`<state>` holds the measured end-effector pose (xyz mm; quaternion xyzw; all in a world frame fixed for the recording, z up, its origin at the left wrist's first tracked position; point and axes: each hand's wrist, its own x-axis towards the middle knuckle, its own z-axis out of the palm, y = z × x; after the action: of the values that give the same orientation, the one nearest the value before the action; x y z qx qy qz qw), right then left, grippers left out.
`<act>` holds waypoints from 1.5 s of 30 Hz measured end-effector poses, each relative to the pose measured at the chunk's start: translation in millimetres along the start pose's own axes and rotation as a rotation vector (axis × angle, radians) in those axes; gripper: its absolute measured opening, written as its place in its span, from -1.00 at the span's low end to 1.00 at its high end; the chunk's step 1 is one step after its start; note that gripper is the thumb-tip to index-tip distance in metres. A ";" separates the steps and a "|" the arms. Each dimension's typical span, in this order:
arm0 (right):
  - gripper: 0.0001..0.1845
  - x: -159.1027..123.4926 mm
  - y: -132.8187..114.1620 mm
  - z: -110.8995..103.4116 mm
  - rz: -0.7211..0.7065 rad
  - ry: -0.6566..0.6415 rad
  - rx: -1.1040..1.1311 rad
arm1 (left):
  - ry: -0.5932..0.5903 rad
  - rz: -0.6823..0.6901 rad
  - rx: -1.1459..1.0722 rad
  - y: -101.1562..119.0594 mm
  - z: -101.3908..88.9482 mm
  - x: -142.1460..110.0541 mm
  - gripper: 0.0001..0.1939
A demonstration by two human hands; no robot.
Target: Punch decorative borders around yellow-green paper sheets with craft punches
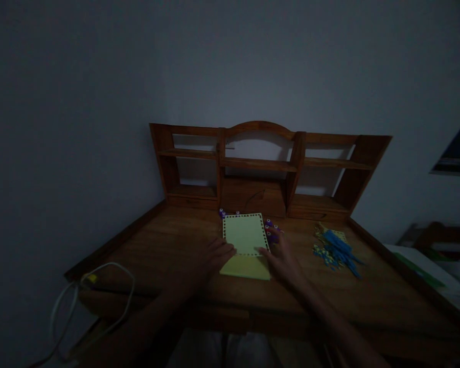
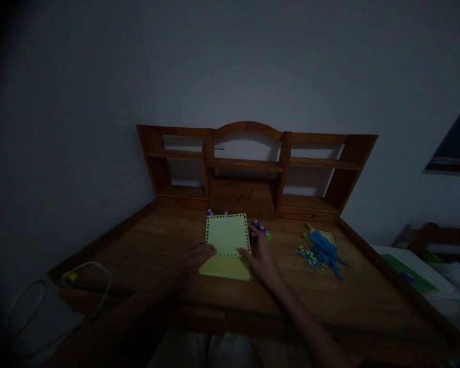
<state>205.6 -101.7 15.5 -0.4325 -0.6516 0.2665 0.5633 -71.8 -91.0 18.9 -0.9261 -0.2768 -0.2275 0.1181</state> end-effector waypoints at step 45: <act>-0.80 47.5 25.5 21.2 0.099 -0.832 -0.102 | -0.263 -0.184 -0.499 -23.0 32.7 35.2 -0.72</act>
<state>192.2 -45.4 13.4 -0.3461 -0.8144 0.4124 0.2167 -47.1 -44.7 9.8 -0.9191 -0.3081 -0.1763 -0.1713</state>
